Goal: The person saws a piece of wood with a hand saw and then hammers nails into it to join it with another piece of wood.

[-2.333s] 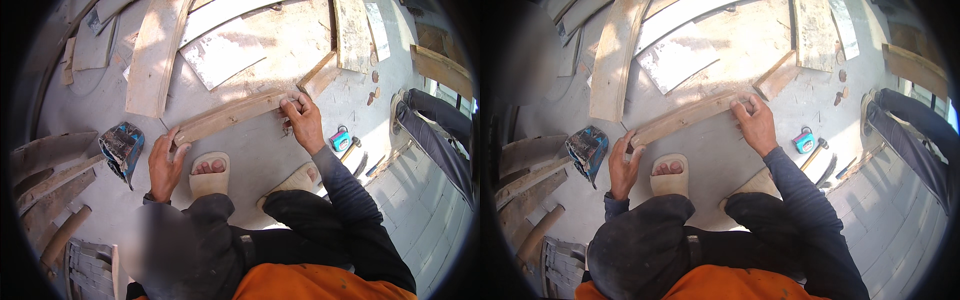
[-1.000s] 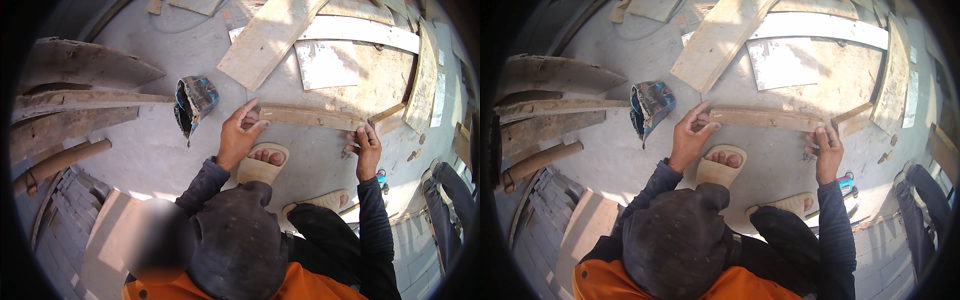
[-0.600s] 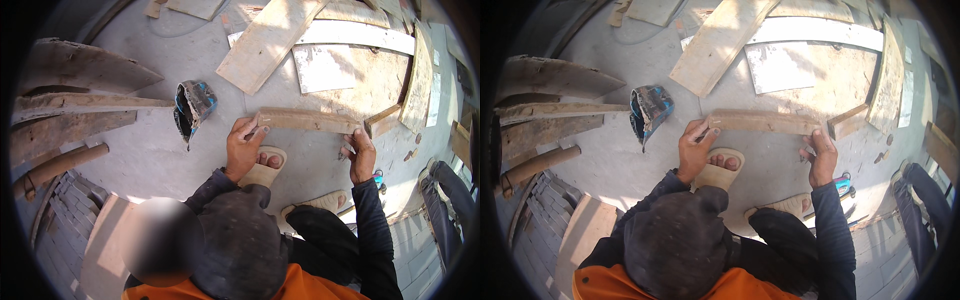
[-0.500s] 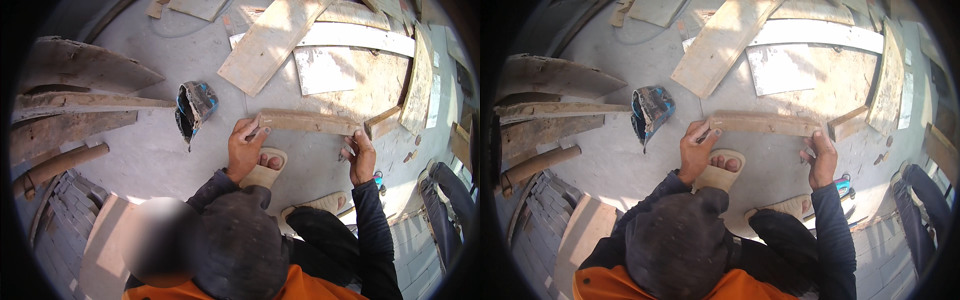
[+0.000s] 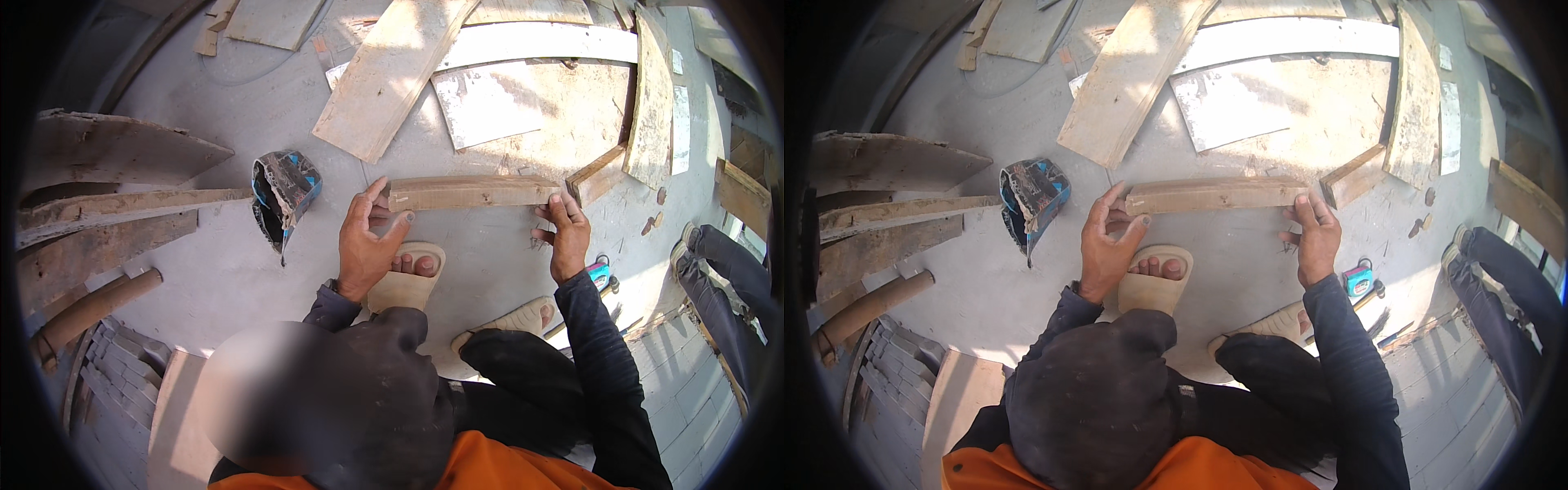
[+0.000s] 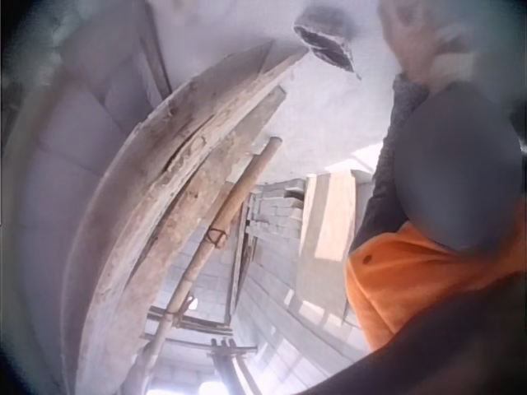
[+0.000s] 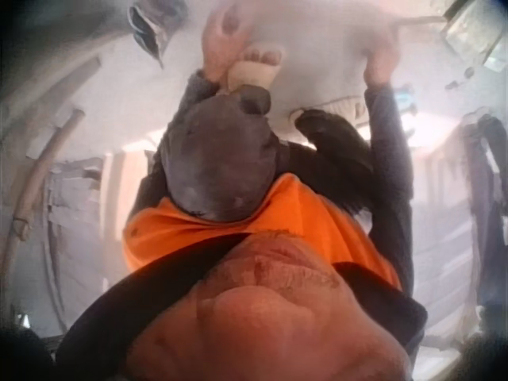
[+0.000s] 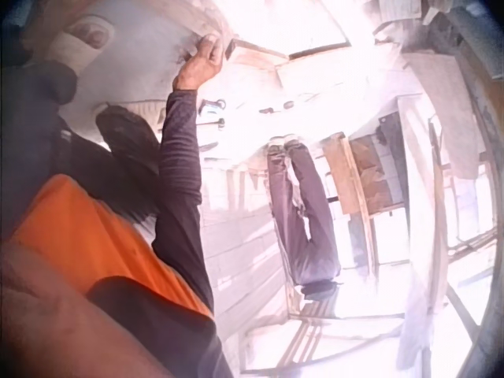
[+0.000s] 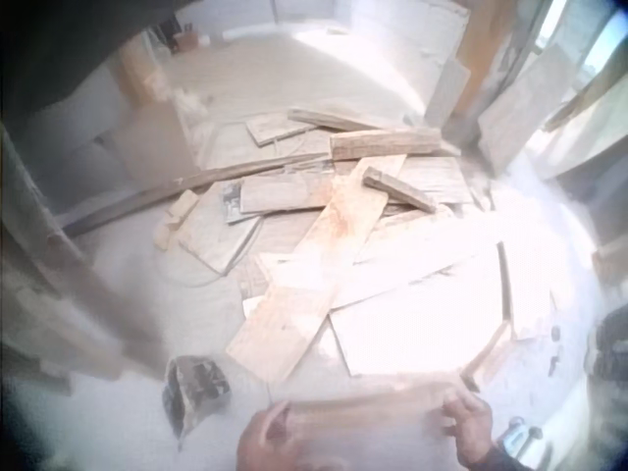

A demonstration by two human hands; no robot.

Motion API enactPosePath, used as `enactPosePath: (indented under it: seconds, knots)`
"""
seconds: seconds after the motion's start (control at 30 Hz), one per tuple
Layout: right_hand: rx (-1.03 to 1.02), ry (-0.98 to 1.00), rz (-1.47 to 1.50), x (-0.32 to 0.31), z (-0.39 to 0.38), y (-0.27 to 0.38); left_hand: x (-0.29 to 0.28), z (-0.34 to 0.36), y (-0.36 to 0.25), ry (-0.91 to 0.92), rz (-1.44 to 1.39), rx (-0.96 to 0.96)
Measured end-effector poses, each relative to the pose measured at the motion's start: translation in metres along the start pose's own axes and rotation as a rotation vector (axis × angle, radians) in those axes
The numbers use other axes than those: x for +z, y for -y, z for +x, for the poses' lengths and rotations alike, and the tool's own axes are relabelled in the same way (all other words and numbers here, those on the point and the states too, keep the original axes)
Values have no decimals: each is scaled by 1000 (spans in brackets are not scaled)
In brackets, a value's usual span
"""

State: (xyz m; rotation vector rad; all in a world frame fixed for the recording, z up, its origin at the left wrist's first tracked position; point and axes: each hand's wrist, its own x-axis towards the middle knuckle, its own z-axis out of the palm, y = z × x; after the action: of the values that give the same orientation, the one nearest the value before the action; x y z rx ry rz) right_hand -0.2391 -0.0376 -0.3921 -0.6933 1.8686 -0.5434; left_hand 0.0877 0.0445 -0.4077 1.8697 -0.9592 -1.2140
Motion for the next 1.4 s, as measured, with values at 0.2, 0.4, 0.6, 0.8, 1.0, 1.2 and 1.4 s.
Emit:
enactPosePath:
  seconds: [0.2,0.4,0.6,0.8,1.0,1.2,1.4]
  knots:
    - [21,5,33,2,-1,2,-15,13,-4,110,291,242]
    - [15,18,42,3,-2,5,-14,15,2,135,349,281]
    - [-9,23,46,4,-2,4,-13,15,4,128,390,343]
    - [-18,31,52,3,0,2,-17,23,1,110,561,515]
    - [-37,23,20,2,-1,1,-24,30,8,216,590,513]
    - [-90,27,31,4,-1,0,-19,27,-16,179,656,544]
    - [-40,18,-24,4,1,5,63,35,-76,265,518,958]
